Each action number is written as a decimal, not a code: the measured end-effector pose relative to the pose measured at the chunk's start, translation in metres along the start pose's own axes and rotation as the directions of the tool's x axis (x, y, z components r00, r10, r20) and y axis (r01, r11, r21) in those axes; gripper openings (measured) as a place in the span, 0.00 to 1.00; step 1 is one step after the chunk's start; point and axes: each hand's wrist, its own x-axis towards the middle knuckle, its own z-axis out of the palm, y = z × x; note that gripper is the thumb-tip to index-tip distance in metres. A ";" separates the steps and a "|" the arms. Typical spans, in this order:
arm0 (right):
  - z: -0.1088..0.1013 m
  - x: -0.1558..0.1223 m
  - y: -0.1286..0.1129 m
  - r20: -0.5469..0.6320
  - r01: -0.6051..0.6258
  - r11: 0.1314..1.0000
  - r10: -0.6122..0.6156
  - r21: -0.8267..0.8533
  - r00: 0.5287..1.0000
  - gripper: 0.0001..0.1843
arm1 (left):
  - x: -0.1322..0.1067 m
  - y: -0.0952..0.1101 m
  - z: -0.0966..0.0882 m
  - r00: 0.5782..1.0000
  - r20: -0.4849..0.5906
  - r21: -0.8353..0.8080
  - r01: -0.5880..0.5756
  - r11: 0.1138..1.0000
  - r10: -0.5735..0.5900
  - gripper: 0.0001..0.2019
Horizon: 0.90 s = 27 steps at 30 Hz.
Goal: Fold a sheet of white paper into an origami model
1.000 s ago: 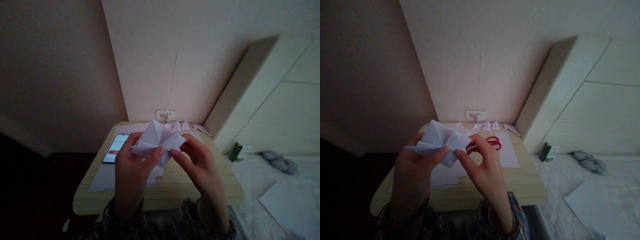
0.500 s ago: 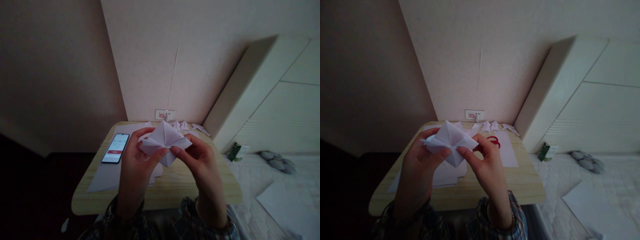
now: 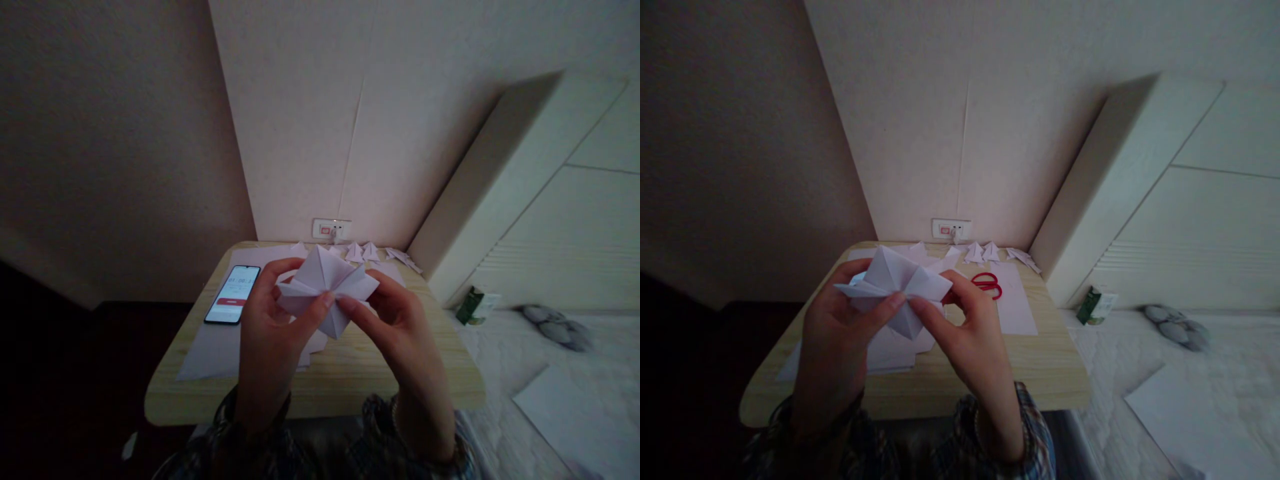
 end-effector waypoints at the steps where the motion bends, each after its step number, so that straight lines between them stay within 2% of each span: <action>1: 0.000 0.000 0.000 -0.004 0.001 1.000 -0.001 0.002 1.000 0.03 | -0.001 0.000 0.001 1.000 -0.003 0.009 -0.016 1.000 0.016 0.17; 8: 0.007 -0.002 0.000 -0.065 -0.004 0.999 0.007 0.041 0.998 0.04 | -0.003 0.003 0.004 0.994 -0.055 0.031 -0.096 0.995 0.098 0.16; 18: 0.006 -0.002 0.000 -0.064 -0.019 0.995 0.026 0.099 0.998 0.05 | -0.004 0.005 0.008 0.992 -0.085 0.040 -0.091 0.995 0.094 0.16; 24: 0.009 -0.002 0.000 -0.127 -0.016 0.998 0.024 0.066 0.992 0.07 | -0.002 0.003 0.006 0.995 -0.070 0.035 -0.072 0.997 0.075 0.16; 27: 0.005 -0.001 0.000 -0.097 -0.033 0.998 0.038 0.049 0.995 0.06 | 0.000 0.004 0.004 0.995 -0.080 0.013 -0.064 0.998 0.065 0.16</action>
